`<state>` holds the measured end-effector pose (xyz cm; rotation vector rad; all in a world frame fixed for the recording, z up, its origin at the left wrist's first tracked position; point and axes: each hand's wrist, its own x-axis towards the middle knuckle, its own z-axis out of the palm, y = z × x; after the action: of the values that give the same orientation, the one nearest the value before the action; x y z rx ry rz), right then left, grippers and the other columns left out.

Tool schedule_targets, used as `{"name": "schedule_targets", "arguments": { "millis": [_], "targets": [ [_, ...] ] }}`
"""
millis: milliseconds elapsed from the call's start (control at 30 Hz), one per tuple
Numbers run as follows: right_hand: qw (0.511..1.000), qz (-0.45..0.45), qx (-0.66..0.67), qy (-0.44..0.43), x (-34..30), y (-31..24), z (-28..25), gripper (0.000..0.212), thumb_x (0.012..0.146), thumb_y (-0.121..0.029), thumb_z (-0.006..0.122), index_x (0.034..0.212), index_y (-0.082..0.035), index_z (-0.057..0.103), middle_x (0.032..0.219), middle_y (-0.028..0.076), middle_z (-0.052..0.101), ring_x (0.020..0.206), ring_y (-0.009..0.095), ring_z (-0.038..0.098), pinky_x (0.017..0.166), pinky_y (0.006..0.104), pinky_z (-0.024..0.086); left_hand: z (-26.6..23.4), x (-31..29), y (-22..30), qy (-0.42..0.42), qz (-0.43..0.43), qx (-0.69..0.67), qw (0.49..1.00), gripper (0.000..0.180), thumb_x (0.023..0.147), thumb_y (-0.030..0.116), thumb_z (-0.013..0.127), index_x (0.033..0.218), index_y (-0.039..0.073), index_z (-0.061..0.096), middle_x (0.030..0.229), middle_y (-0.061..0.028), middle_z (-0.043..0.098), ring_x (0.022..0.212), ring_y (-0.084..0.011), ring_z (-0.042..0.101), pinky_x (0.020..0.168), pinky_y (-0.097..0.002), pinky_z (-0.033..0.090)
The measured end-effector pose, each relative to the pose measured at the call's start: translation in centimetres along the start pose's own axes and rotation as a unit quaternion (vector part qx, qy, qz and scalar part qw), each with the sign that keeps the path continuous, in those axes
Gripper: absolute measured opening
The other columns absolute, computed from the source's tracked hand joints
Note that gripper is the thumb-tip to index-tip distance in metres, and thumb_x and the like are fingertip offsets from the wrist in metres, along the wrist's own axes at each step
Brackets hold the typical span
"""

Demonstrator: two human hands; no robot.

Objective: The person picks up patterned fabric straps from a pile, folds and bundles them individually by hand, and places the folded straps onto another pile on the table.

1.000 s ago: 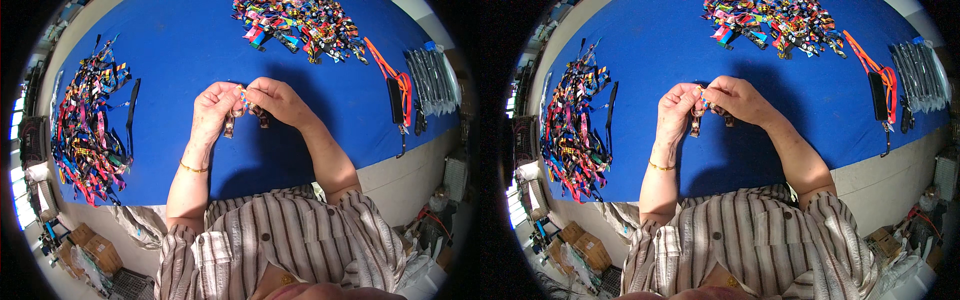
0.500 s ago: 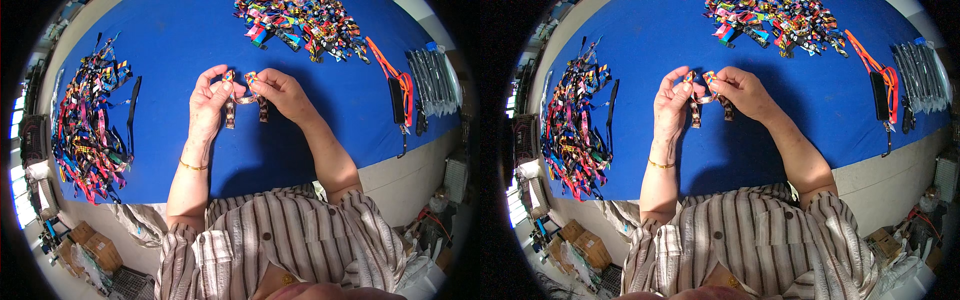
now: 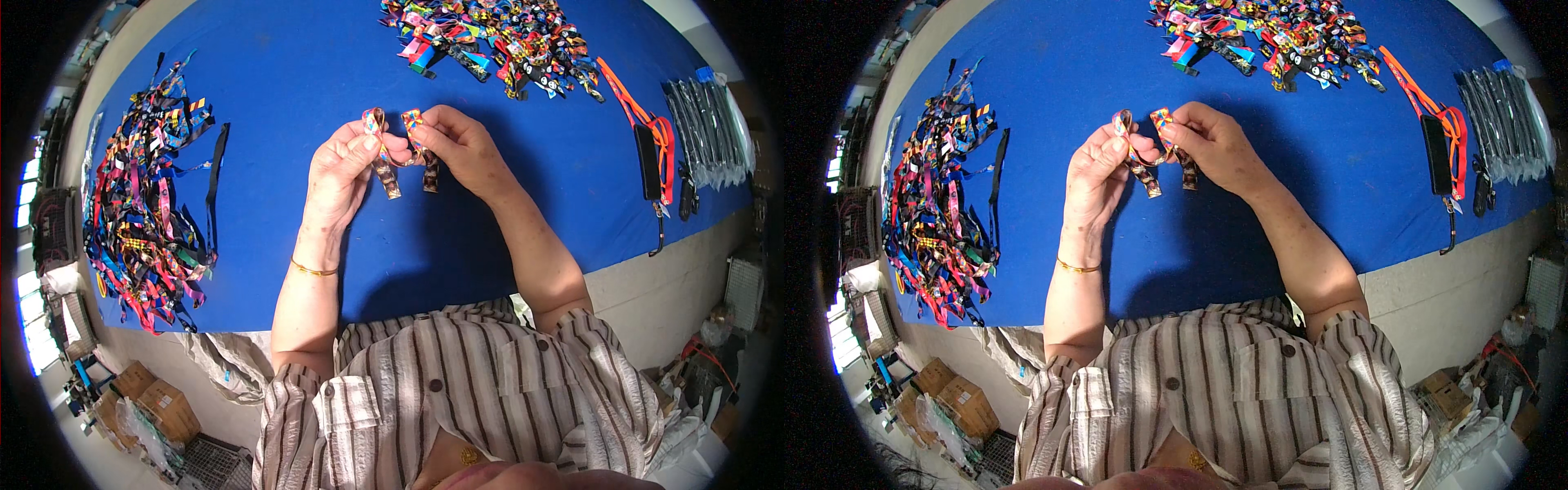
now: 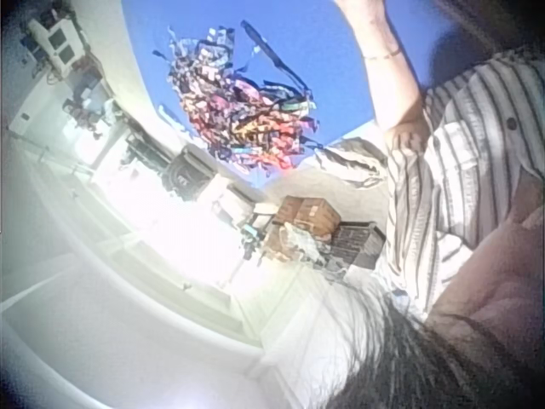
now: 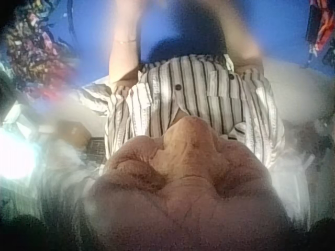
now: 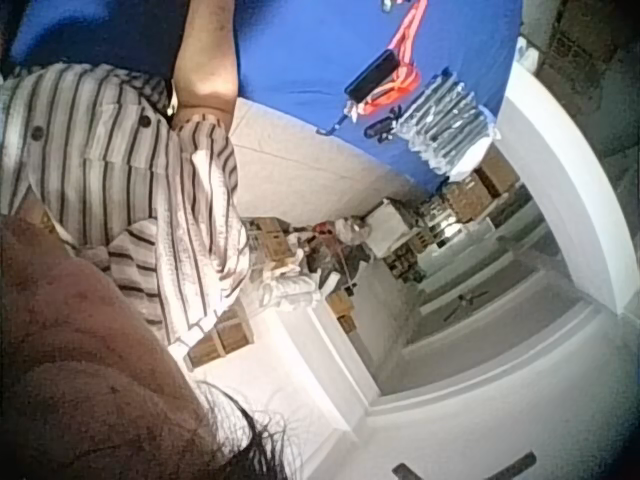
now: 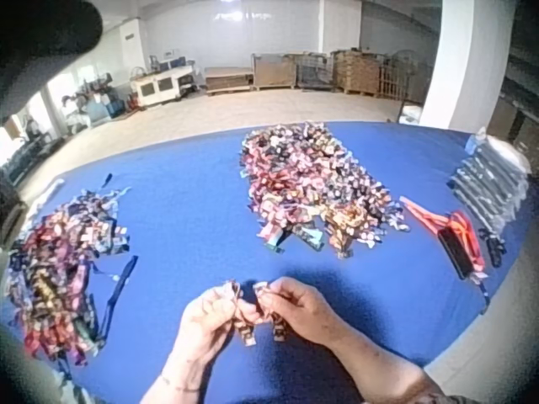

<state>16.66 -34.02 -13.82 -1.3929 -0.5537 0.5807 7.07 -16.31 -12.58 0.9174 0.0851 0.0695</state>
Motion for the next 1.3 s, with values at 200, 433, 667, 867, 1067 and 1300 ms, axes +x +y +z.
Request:
{"name": "schedule_targets", "arguments": {
  "millis": [200,433,667,867,1067,1300],
  "targets": [
    [0.999,0.04,0.029,-0.02,-0.1,0.4,-0.1,0.014,0.099,-0.019,0.06,0.094,-0.005,0.06,0.082,-0.002,0.062,0.071,0.004,0.058,0.063,0.0199,0.048,-0.1,0.2,0.2,-0.003,-0.001,-0.078,0.997,0.015,0.098,0.014,0.058,0.108,0.003,0.056,0.09,-0.0145,0.069,0.083,-0.0247,0.069,0.08,-0.0321,0.054],
    [0.999,0.04,0.002,-0.029,-0.1,0.1,0.1,0.015,0.098,-0.018,0.059,0.094,-0.004,0.06,0.081,-0.002,0.062,0.07,0.004,0.058,0.062,0.0203,0.048,-0.4,0.2,-0.4,0.031,-0.011,-0.03,0.999,0.017,0.097,0.014,0.059,0.109,0.003,0.054,0.082,-0.0121,0.067,0.075,-0.0214,0.066,0.072,-0.031,0.054],
    [0.999,0.019,-0.021,-0.042,-0.4,-0.6,0.6,0.014,0.098,-0.017,0.06,0.093,-0.003,0.059,0.079,-0.001,0.061,0.069,0.004,0.057,0.061,0.0213,0.047,-0.1,0.0,-0.8,0.067,0.009,0.037,0.997,0.01,0.098,0.007,0.053,0.105,0.003,0.046,0.079,-0.0112,0.064,0.069,-0.0178,0.063,0.066,-0.0284,0.052],
    [0.997,-0.004,-0.047,-0.065,-0.6,-0.6,0.4,0.013,0.098,-0.016,0.059,0.094,-0.003,0.059,0.076,0.0,0.061,0.068,0.005,0.054,0.06,0.0221,0.045,0.4,0.0,-0.8,0.049,0.007,0.091,0.995,0.007,0.096,0.001,0.048,0.101,0.004,0.044,0.077,-0.0113,0.063,0.072,-0.0169,0.062,0.069,-0.0283,0.05],
    [0.992,0.006,-0.082,-0.098,-0.5,-1.4,0.0,0.012,0.099,-0.013,0.057,0.101,-0.002,0.06,0.082,-0.001,0.063,0.074,0.004,0.054,0.066,0.0212,0.046,0.2,-0.1,-0.7,0.012,-0.009,0.111,0.994,0.007,0.096,0.002,0.047,0.103,0.002,0.047,0.079,-0.0075,0.061,0.078,-0.0143,0.059,0.074,-0.0281,0.05],
    [0.99,0.003,-0.084,-0.109,-0.6,-1.2,-0.6,0.014,0.099,-0.015,0.057,0.102,-0.001,0.06,0.082,-0.001,0.062,0.075,0.003,0.054,0.066,0.021,0.045,1.1,-0.2,-0.6,0.036,-0.017,0.135,0.99,0.015,0.096,0.0,0.043,0.11,-0.001,0.049,0.081,-0.0062,0.061,0.078,-0.0126,0.059,0.075,-0.0269,0.05]
  ]
}}
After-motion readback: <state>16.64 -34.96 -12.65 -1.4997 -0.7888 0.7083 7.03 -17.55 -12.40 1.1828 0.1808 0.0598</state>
